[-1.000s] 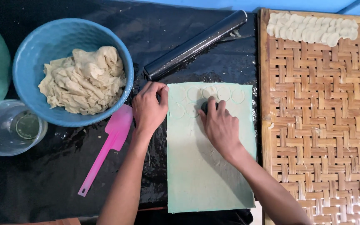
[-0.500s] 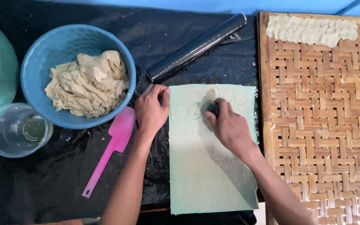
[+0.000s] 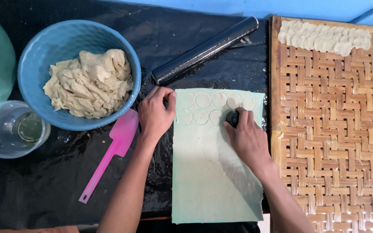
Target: Using a small circular mold to cut individual cracker shapes from a sheet of dough and arranging them on a drying tray.
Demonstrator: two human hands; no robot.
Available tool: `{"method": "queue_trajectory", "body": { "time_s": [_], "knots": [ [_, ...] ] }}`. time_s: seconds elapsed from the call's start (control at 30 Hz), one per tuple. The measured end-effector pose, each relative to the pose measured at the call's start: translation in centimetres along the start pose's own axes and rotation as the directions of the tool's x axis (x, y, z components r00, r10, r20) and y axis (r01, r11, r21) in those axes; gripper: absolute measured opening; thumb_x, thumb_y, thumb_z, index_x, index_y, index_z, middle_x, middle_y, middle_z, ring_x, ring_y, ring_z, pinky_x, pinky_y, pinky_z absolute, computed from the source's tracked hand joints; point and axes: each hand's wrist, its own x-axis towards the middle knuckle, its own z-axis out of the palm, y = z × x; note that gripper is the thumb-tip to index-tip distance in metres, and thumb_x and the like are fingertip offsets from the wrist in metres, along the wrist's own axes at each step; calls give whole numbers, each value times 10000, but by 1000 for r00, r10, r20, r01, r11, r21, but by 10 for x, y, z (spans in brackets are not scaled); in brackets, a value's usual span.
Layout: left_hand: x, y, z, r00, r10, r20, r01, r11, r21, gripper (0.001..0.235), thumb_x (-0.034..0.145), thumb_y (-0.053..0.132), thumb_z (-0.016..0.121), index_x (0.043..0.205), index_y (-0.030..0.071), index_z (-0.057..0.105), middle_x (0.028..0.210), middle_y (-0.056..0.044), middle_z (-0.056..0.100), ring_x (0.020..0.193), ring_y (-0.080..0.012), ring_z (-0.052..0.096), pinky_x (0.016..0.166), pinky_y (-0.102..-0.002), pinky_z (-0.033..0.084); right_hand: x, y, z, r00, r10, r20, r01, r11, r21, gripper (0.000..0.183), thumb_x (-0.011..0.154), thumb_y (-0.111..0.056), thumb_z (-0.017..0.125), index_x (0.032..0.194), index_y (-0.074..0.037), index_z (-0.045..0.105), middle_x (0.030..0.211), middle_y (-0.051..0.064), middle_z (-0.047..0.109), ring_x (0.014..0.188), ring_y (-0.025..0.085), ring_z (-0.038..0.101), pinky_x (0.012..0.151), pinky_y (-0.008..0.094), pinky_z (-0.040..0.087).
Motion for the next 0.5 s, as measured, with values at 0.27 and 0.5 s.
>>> {"method": "queue_trajectory", "body": {
  "time_s": [0.27, 0.5],
  "knots": [
    [1, 4, -1, 999, -24, 25, 23, 1000, 4, 107, 953, 145, 698, 897, 53, 687, 855, -72, 700, 746, -305, 692, 643, -423, 497, 10, -11, 22, 984, 171, 50, -149, 945, -291, 521, 1073, -496, 517, 1186, 12, 508, 901, 195, 635, 607, 359, 695, 466, 453, 536],
    [0, 3, 1, 1000, -9, 9, 9, 1000, -11, 103, 948, 140, 704, 894, 54, 686, 846, -73, 697, 736, -306, 688, 643, -419, 503, 9, 5, 13, 998, -65, 3, 63, 963, -263, 521, 1037, -478, 517, 1204, 15, 514, 814, 173, 618, 513, 323, 668, 386, 410, 495]
  ]
}}
